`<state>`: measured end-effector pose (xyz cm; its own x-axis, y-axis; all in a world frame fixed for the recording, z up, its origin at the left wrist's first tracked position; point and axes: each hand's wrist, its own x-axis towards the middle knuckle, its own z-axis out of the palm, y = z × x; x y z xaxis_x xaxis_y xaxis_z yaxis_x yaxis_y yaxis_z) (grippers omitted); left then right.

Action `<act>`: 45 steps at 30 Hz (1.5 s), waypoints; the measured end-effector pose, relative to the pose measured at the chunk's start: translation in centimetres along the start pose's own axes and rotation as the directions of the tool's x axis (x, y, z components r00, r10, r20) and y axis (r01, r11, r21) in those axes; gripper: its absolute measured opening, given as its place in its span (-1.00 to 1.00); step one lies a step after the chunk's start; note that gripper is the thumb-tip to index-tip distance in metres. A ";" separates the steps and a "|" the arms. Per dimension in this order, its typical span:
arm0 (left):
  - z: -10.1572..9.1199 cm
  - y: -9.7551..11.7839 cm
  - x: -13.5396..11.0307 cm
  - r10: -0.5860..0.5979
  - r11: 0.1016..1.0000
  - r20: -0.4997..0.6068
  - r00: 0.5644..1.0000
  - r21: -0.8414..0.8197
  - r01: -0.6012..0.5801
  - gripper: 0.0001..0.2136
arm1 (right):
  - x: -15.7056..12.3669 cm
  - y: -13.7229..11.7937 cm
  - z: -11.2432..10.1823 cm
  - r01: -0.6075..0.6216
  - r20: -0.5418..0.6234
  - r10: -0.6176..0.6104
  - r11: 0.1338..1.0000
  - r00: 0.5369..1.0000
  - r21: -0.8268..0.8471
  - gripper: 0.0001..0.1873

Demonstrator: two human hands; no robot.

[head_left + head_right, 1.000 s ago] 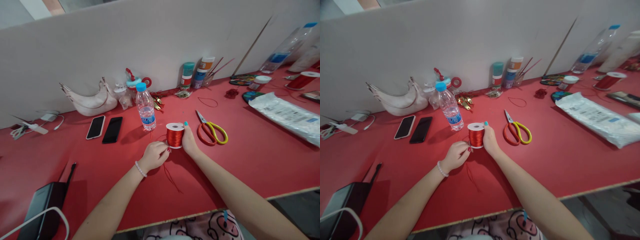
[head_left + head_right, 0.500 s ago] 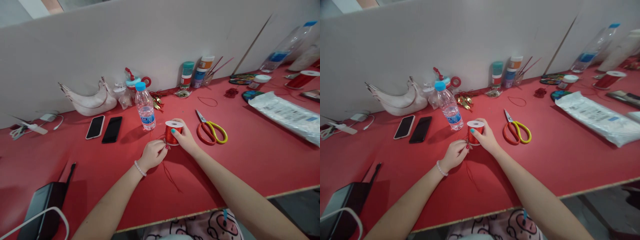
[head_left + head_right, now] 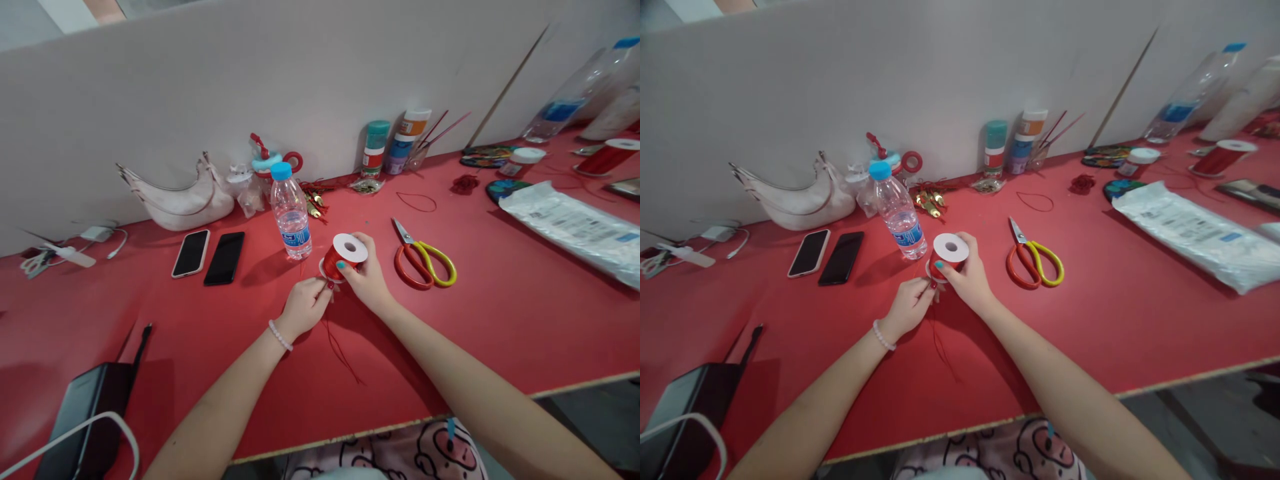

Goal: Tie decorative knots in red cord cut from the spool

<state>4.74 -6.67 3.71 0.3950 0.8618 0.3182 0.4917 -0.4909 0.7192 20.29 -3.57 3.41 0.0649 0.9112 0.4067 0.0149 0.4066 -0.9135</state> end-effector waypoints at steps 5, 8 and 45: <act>0.2 -0.3 0.1 -0.063 0.994 -0.015 0.998 -0.088 0.062 -0.67 | -0.1 -0.3 0.1 -0.034 0.000 0.034 0.998 0.999 0.053 -0.50; 0.2 -0.5 0.2 -0.105 0.965 -0.015 0.994 -0.244 0.098 -0.63 | -0.1 -0.8 0.3 -0.081 0.005 0.081 0.992 0.997 0.094 -0.55; -0.1 -0.5 0.3 -0.167 0.942 -0.019 0.986 -0.299 0.153 -0.62 | 0.1 -0.2 0.0 -0.169 0.085 0.160 0.978 0.984 0.121 -0.55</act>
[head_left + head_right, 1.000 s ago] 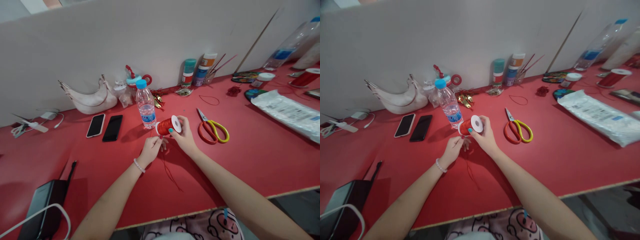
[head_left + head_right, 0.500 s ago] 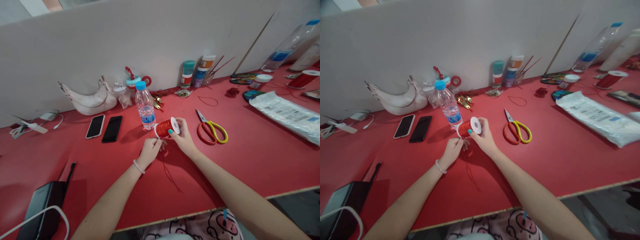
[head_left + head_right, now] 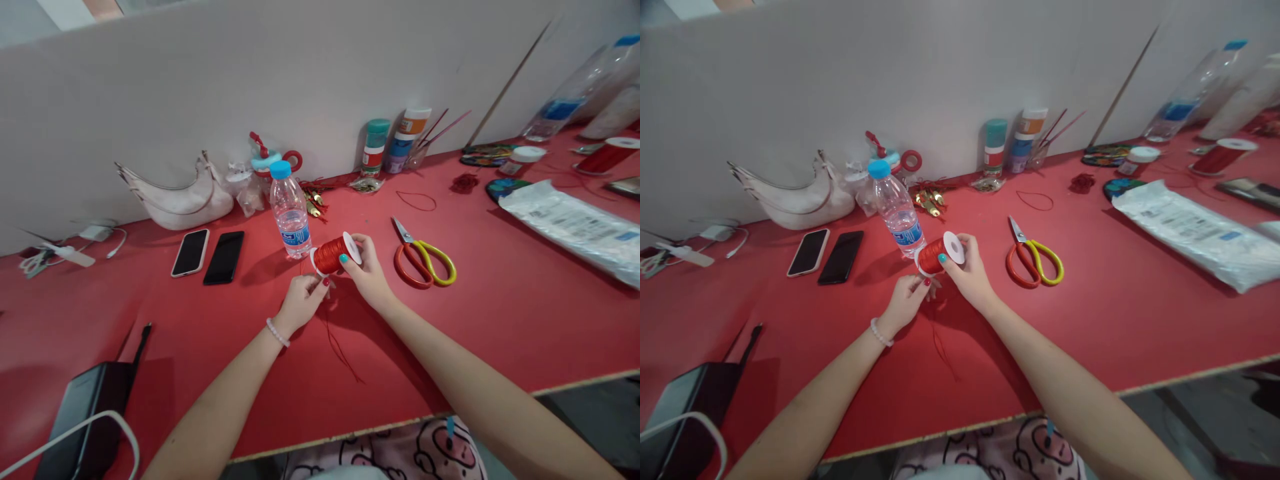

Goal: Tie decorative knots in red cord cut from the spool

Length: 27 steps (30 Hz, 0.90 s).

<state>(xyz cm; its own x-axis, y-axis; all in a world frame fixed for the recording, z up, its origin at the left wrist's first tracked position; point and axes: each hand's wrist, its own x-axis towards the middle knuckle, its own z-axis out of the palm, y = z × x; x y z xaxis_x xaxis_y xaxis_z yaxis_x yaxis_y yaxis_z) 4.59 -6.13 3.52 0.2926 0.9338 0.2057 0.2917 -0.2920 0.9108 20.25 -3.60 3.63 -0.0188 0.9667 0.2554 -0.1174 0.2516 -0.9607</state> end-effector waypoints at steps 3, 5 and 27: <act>0.0 0.0 -0.1 -0.003 0.989 0.006 1.000 -0.150 0.004 -0.57 | 0.0 0.0 0.0 0.000 0.007 0.000 1.000 1.000 -0.013 -0.54; -0.1 0.0 -0.2 -0.010 0.976 -0.004 1.000 -0.220 0.009 -0.54 | 0.0 0.1 0.0 -0.004 0.009 0.004 1.000 1.000 -0.024 -0.54; -0.2 0.4 0.1 -0.056 0.983 -0.062 0.996 -0.179 0.044 -0.59 | -0.2 0.0 0.0 0.022 0.073 -0.015 0.996 0.997 -0.091 -0.57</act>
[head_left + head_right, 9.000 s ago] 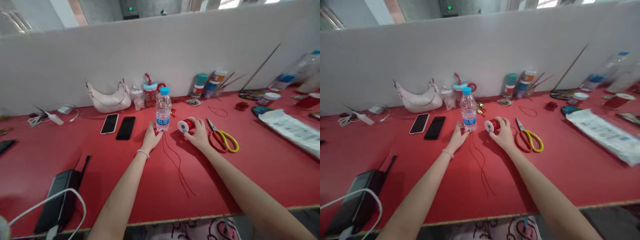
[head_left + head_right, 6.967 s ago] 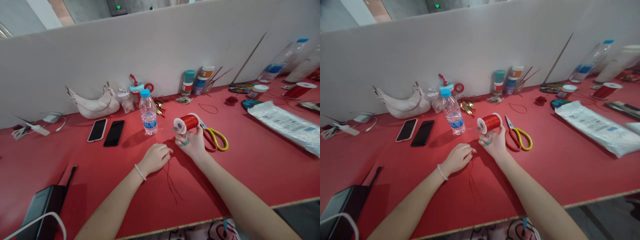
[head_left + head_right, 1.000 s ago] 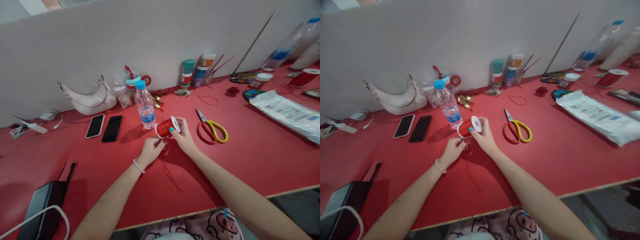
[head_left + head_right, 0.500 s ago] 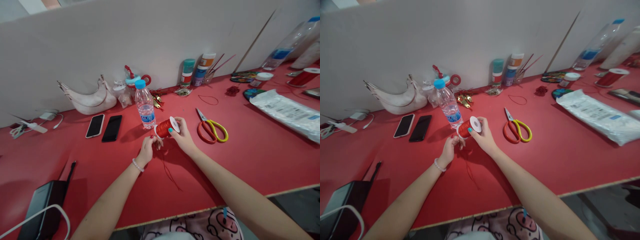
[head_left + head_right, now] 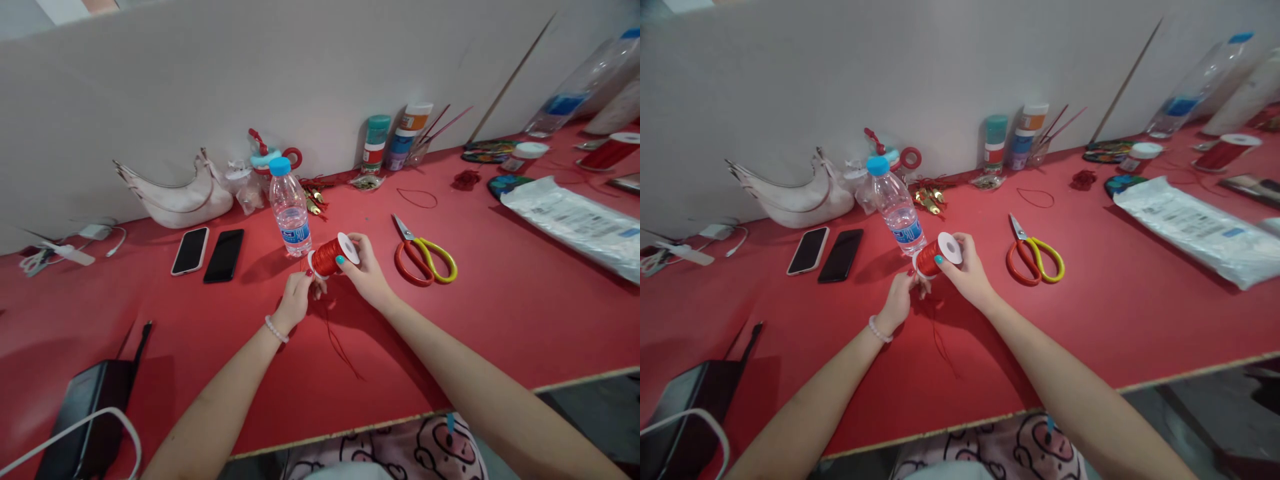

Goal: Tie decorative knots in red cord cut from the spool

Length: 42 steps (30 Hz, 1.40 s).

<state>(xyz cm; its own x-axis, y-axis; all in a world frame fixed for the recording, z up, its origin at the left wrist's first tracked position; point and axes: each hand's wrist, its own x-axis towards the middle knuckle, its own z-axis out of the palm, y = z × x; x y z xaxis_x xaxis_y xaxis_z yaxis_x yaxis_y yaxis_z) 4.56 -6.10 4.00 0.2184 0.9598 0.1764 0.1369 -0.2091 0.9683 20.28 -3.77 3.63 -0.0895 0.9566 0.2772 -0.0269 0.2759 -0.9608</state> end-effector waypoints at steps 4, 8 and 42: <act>0.0 -0.2 -0.1 -0.010 1.000 0.000 1.000 0.021 0.010 -0.59 | 0.0 0.0 0.0 0.005 0.001 -0.005 1.000 1.000 -0.006 -0.56; 0.1 -0.4 -0.1 -0.025 0.999 0.001 1.000 0.044 0.025 -0.65 | 0.0 0.1 0.0 0.016 0.000 -0.016 1.000 1.000 -0.009 -0.57; 0.2 -0.4 0.3 0.171 0.985 -0.133 0.976 0.008 -0.172 -0.64 | 0.2 -1.2 -1.1 -0.036 0.262 0.009 0.995 0.965 0.098 -0.37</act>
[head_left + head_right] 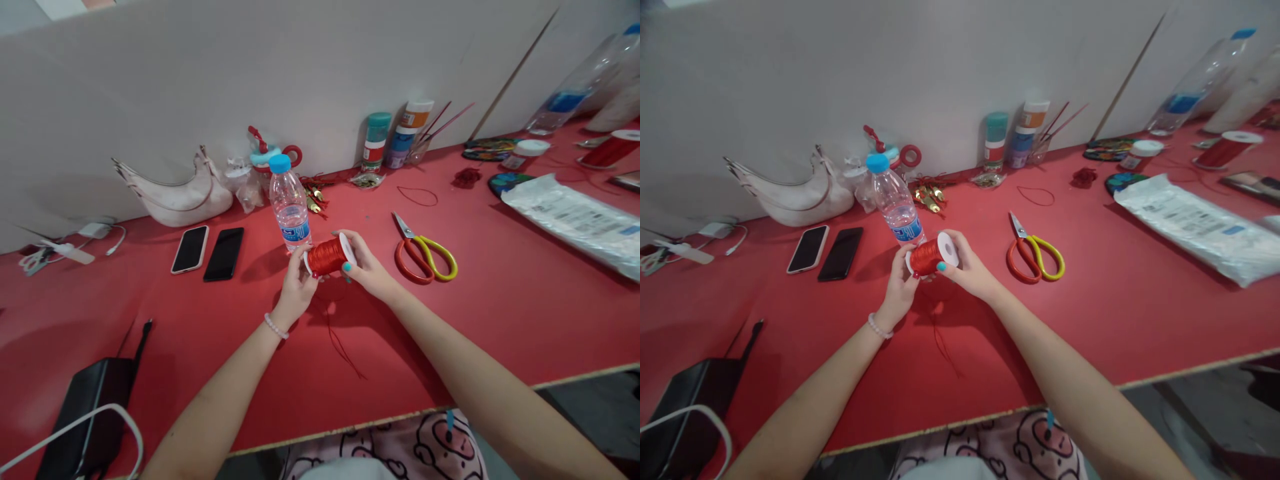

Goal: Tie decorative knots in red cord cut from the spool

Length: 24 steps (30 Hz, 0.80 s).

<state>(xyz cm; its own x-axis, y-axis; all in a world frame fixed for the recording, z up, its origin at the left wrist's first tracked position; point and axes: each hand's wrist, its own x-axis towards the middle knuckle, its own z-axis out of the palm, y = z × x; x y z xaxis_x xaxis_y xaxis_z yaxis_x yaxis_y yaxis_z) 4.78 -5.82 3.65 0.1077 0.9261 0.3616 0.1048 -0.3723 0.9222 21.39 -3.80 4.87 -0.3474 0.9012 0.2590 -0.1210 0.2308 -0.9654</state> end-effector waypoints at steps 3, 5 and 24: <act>-0.2 -0.1 -0.1 0.073 0.996 -0.051 0.996 0.055 -0.070 -0.67 | 0.1 -0.2 -0.8 -0.083 0.053 0.081 0.995 0.995 0.047 -0.36; -0.4 -0.3 -0.2 0.117 0.987 -0.041 0.992 0.114 -0.111 -0.65 | 0.4 -0.2 -1.4 -0.178 0.052 0.175 0.982 0.983 0.067 -0.41; -1.1 -2.0 0.7 -0.299 0.940 -0.361 0.884 -0.271 0.207 -0.70 | 1.4 1.7 -8.6 0.242 -0.587 0.056 0.876 0.807 0.417 -0.88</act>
<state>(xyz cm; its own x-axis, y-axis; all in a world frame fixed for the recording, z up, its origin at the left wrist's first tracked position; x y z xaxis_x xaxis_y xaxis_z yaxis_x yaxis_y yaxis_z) 3.52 -4.31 2.22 -0.2929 0.9515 0.0936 -0.1469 -0.1415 0.9790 28.72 1.01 3.37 0.2589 0.9560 0.1378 -0.5780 0.2676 -0.7709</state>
